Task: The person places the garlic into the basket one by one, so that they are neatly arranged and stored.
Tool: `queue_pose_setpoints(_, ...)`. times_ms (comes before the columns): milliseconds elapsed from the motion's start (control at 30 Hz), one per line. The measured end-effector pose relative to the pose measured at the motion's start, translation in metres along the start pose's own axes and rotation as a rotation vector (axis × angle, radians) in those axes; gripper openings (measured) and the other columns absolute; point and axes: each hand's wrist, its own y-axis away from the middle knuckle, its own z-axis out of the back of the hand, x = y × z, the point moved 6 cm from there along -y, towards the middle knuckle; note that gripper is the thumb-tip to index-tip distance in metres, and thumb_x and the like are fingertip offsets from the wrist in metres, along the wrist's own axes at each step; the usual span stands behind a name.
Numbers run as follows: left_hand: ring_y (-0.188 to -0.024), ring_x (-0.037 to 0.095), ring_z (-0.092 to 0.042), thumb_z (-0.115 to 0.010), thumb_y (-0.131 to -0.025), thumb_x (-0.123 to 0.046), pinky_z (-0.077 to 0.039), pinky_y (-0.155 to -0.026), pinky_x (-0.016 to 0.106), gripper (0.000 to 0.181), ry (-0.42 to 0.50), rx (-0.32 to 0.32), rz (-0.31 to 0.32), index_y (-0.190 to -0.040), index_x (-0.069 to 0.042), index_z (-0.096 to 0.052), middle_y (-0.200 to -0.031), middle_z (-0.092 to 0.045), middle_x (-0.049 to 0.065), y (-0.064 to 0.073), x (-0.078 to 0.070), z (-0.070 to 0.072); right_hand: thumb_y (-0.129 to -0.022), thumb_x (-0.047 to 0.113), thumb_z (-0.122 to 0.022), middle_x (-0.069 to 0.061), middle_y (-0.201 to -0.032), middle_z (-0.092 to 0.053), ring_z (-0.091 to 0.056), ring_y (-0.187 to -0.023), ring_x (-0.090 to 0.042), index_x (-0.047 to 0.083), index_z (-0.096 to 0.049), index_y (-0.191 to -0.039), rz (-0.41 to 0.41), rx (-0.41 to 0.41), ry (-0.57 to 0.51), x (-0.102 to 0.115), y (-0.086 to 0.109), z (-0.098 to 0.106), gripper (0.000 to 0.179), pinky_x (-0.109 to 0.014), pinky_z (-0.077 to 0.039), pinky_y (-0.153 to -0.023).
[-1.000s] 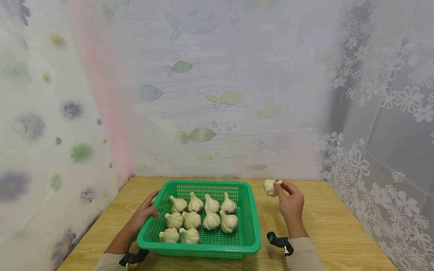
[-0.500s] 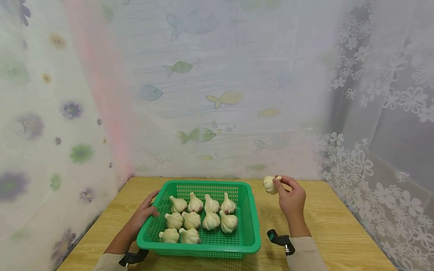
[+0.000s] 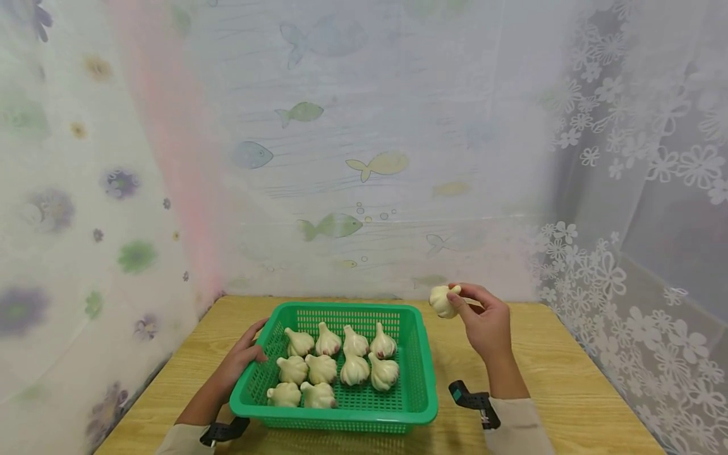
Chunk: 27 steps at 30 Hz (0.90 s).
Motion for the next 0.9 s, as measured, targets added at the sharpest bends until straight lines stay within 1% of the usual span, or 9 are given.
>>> queue_pose_setpoints(133, -0.114, 0.037, -0.062, -0.049, -0.089, -0.003, -0.056, -0.085, 0.047, 0.084, 0.003, -0.015, 0.008, -0.165, -0.021, -0.018, -0.156, -0.039, 0.032, -0.001, 0.0, 0.0, -0.098, 0.017, -0.07, -0.01, -0.128, -0.071, -0.066, -0.109, -0.002, 0.007, -0.075, -0.125, 0.06, 0.127, -0.032, 0.016, 0.001, -0.008, 0.029, -0.019, -0.057, -0.084)
queue_pose_setpoints(200, -0.115, 0.037, -0.062, -0.049, -0.089, -0.003, -0.056, -0.085, 0.046, 0.084, 0.005, -0.021, 0.01, -0.165, -0.022, -0.019, -0.155, -0.039, 0.032, -0.001, 0.0, 0.0, -0.099, 0.013, -0.069, -0.01, -0.128, -0.069, -0.064, -0.113, -0.003, 0.005, -0.073, -0.127, 0.093, 0.17, -0.053, 0.023, 0.001, -0.012, 0.029, -0.02, -0.057, -0.084)
queue_pose_setpoints(300, -0.116, 0.038, -0.062, -0.049, -0.089, -0.004, -0.056, -0.085, 0.047, 0.084, 0.007, -0.017, 0.009, -0.165, -0.022, -0.019, -0.155, -0.039, 0.032, -0.001, 0.001, -0.001, -0.102, 0.012, -0.064, -0.003, -0.126, -0.069, -0.066, -0.108, -0.003, 0.005, -0.07, -0.131, 0.106, 0.213, -0.078, 0.03, 0.002, -0.017, 0.031, -0.024, -0.06, -0.08)
queue_pose_setpoints(400, -0.116, 0.038, -0.062, -0.049, -0.089, -0.004, -0.057, -0.086, 0.048, 0.084, 0.009, -0.014, 0.009, -0.165, -0.022, -0.019, -0.155, -0.039, 0.032, -0.001, 0.002, -0.001, -0.105, 0.013, -0.058, 0.005, -0.125, -0.067, -0.07, -0.102, -0.005, 0.007, -0.066, -0.137, 0.097, 0.246, -0.11, 0.034, 0.002, -0.023, 0.033, -0.028, -0.061, -0.076)
queue_pose_setpoints(500, -0.117, 0.038, -0.062, -0.05, -0.088, -0.005, -0.057, -0.086, 0.047, 0.084, 0.012, -0.018, 0.01, -0.165, -0.022, -0.019, -0.155, -0.039, 0.032, -0.001, 0.003, -0.001, -0.108, 0.014, -0.051, 0.006, -0.128, -0.065, -0.071, -0.101, -0.009, 0.004, -0.06, -0.14, 0.092, 0.277, -0.153, 0.036, 0.003, -0.028, 0.035, -0.031, -0.062, -0.076)
queue_pose_setpoints(633, -0.12, 0.041, -0.06, -0.049, -0.089, -0.004, -0.056, -0.086, 0.048, 0.085, 0.013, -0.017, 0.008, -0.165, -0.022, -0.018, -0.156, -0.038, 0.032, -0.001, 0.003, 0.0, -0.112, 0.018, -0.042, -0.007, -0.137, -0.062, -0.072, -0.094, -0.015, -0.003, -0.054, -0.139, 0.073, 0.326, -0.218, 0.036, 0.004, -0.036, 0.037, -0.036, -0.062, -0.073)
queue_pose_setpoints(767, -0.122, 0.042, -0.059, -0.049, -0.089, -0.004, -0.056, -0.087, 0.048, 0.085, 0.014, -0.011, 0.005, -0.165, -0.023, -0.018, -0.157, -0.037, 0.031, -0.001, 0.003, 0.0, -0.113, 0.023, -0.038, -0.017, -0.14, -0.06, -0.072, -0.091, -0.017, -0.006, -0.052, -0.134, 0.035, 0.375, -0.254, 0.034, 0.006, -0.045, 0.039, -0.036, -0.062, -0.075)
queue_pose_setpoints(833, -0.121, 0.041, -0.059, -0.049, -0.089, -0.004, -0.056, -0.087, 0.047, 0.084, 0.016, -0.011, 0.007, -0.165, -0.023, -0.018, -0.157, -0.038, 0.031, -0.001, 0.003, 0.001, -0.113, 0.023, -0.04, -0.013, -0.137, -0.062, -0.072, -0.092, -0.017, -0.007, -0.052, -0.129, 0.015, 0.406, -0.262, 0.033, 0.008, -0.05, 0.037, -0.035, -0.062, -0.076)
queue_pose_setpoints(900, -0.121, 0.041, -0.06, -0.049, -0.089, -0.004, -0.056, -0.087, 0.047, 0.085, 0.018, -0.006, 0.009, -0.165, -0.023, -0.018, -0.157, -0.038, 0.031, -0.001, 0.003, 0.001, -0.112, 0.023, -0.043, -0.006, -0.135, -0.064, -0.071, -0.095, -0.017, -0.006, -0.052, -0.123, -0.009, 0.442, -0.253, 0.031, 0.01, -0.055, 0.032, -0.036, -0.062, -0.077)
